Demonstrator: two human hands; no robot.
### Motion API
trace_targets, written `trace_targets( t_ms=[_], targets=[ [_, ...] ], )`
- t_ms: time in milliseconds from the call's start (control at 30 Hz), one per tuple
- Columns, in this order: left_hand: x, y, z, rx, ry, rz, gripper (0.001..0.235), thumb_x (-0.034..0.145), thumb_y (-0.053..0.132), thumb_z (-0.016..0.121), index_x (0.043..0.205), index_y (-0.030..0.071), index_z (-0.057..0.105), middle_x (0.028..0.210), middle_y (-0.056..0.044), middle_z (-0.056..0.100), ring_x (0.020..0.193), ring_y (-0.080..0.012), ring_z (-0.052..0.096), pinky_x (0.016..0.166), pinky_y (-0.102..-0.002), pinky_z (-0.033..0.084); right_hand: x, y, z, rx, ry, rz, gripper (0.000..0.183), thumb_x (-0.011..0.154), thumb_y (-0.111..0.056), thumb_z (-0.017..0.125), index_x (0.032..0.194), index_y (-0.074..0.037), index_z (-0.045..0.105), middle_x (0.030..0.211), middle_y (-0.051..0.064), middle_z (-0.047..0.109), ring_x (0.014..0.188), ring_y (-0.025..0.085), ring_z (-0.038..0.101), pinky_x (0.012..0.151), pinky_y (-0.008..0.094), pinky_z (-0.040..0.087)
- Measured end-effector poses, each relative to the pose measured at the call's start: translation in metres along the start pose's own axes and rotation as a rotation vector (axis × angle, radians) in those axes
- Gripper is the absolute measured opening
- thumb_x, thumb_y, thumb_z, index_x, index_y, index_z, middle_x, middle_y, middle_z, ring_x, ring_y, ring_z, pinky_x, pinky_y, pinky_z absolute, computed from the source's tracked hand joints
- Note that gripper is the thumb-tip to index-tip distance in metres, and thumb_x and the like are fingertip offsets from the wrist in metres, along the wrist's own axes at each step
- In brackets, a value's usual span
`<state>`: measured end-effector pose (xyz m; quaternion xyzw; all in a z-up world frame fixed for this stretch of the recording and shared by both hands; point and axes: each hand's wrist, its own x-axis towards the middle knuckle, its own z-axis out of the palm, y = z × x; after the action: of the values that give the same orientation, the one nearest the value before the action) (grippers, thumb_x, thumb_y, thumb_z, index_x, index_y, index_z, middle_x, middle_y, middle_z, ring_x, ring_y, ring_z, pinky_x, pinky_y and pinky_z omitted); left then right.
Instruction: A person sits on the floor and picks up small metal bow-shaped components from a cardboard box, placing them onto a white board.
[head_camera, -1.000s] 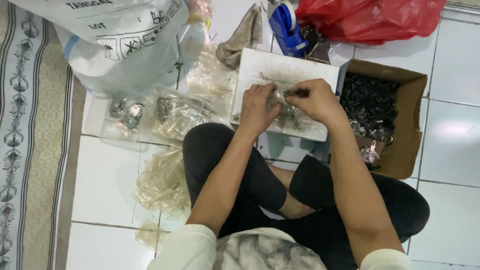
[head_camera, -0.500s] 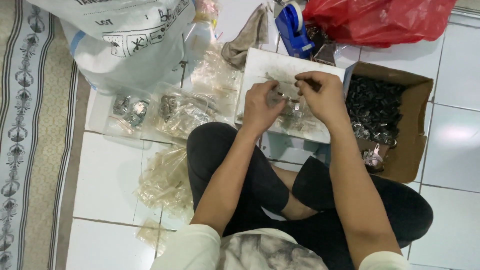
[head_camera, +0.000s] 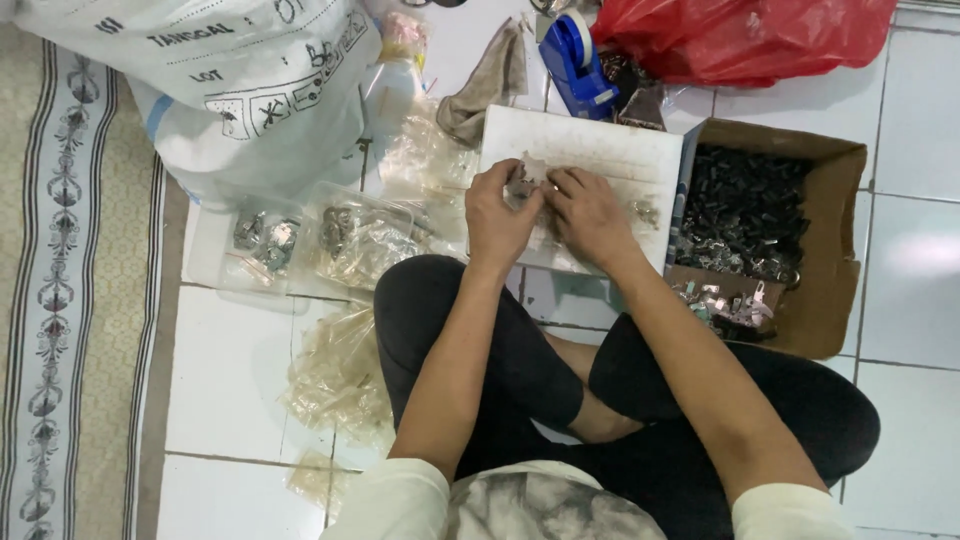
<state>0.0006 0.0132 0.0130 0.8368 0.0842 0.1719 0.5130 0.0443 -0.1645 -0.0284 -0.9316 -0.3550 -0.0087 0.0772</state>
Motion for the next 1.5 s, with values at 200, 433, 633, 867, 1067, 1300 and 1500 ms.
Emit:
trace_targets(
  t_ms=[200, 433, 633, 867, 1067, 1300, 1500],
  targets=[
    [0.004, -0.005, 0.000, -0.015, 0.035, -0.018, 0.040, 0.081, 0.020, 0.083, 0.116, 0.005, 0.069, 0.100, -0.014, 0.074, 0.100, -0.0325, 0.068, 0.091, -0.044, 0.050, -0.026, 0.017, -0.005, 0.012, 0.045, -0.003, 0.024, 0.101, -0.020, 0.061, 0.123, -0.013, 0.068, 0.125, 0.009, 0.065, 0.122, 0.033, 0.062, 0.093, 0.041, 0.051],
    [-0.004, -0.019, 0.017, 0.072, -0.052, 0.052, 0.046, 0.076, 0.020, 0.086, 0.117, 0.008, 0.069, 0.102, -0.012, 0.073, 0.104, -0.0320, 0.066, 0.094, -0.045, 0.049, -0.028, 0.014, -0.021, 0.168, -0.126, 0.066, 0.052, 0.080, 0.001, 0.067, 0.132, -0.008, 0.068, 0.135, 0.017, 0.063, 0.132, 0.038, 0.056, 0.107, 0.043, 0.048],
    [-0.004, -0.016, 0.019, 0.062, -0.203, 0.102, 0.046, 0.079, 0.018, 0.084, 0.121, 0.007, 0.068, 0.107, -0.013, 0.073, 0.113, -0.0308, 0.062, 0.097, -0.042, 0.045, -0.021, 0.017, -0.015, 0.183, -0.060, 0.152, 0.029, 0.089, -0.003, 0.068, 0.117, -0.008, 0.076, 0.113, 0.012, 0.070, 0.112, 0.031, 0.064, 0.096, 0.038, 0.053],
    [-0.007, -0.015, 0.019, 0.110, -0.243, 0.118, 0.047, 0.078, 0.017, 0.085, 0.121, 0.007, 0.069, 0.107, -0.012, 0.074, 0.114, -0.0299, 0.062, 0.098, -0.042, 0.044, -0.022, 0.026, -0.018, 0.484, 0.130, 0.278, 0.020, 0.093, -0.003, 0.071, 0.111, -0.009, 0.078, 0.096, 0.014, 0.070, 0.097, 0.035, 0.069, 0.085, 0.041, 0.056],
    [-0.006, -0.009, 0.017, 0.116, -0.259, 0.132, 0.047, 0.078, 0.016, 0.085, 0.121, 0.007, 0.069, 0.107, -0.013, 0.074, 0.114, -0.0303, 0.063, 0.100, -0.043, 0.043, -0.014, 0.010, -0.088, 0.993, 0.162, 0.544, 0.021, 0.092, -0.005, 0.077, 0.113, -0.002, 0.076, 0.096, 0.016, 0.074, 0.087, 0.020, 0.070, 0.073, 0.032, 0.060],
    [-0.010, -0.005, 0.015, 0.134, -0.292, 0.203, 0.047, 0.078, 0.013, 0.084, 0.122, 0.005, 0.068, 0.107, -0.014, 0.074, 0.114, -0.0307, 0.063, 0.103, -0.044, 0.042, 0.020, -0.011, -0.119, 0.559, -0.304, 0.635, 0.027, 0.083, -0.018, 0.074, 0.108, -0.012, 0.081, 0.101, 0.017, 0.078, 0.099, 0.038, 0.074, 0.085, 0.047, 0.060],
    [-0.011, -0.017, 0.022, 0.136, -0.268, 0.199, 0.048, 0.076, 0.016, 0.086, 0.121, 0.008, 0.068, 0.105, -0.011, 0.074, 0.113, -0.0289, 0.064, 0.102, -0.045, 0.043, 0.029, -0.032, -0.107, 0.503, -0.119, 0.577, 0.027, 0.086, -0.008, 0.074, 0.112, -0.005, 0.078, 0.100, 0.020, 0.077, 0.095, 0.038, 0.075, 0.079, 0.045, 0.062]
  ],
)
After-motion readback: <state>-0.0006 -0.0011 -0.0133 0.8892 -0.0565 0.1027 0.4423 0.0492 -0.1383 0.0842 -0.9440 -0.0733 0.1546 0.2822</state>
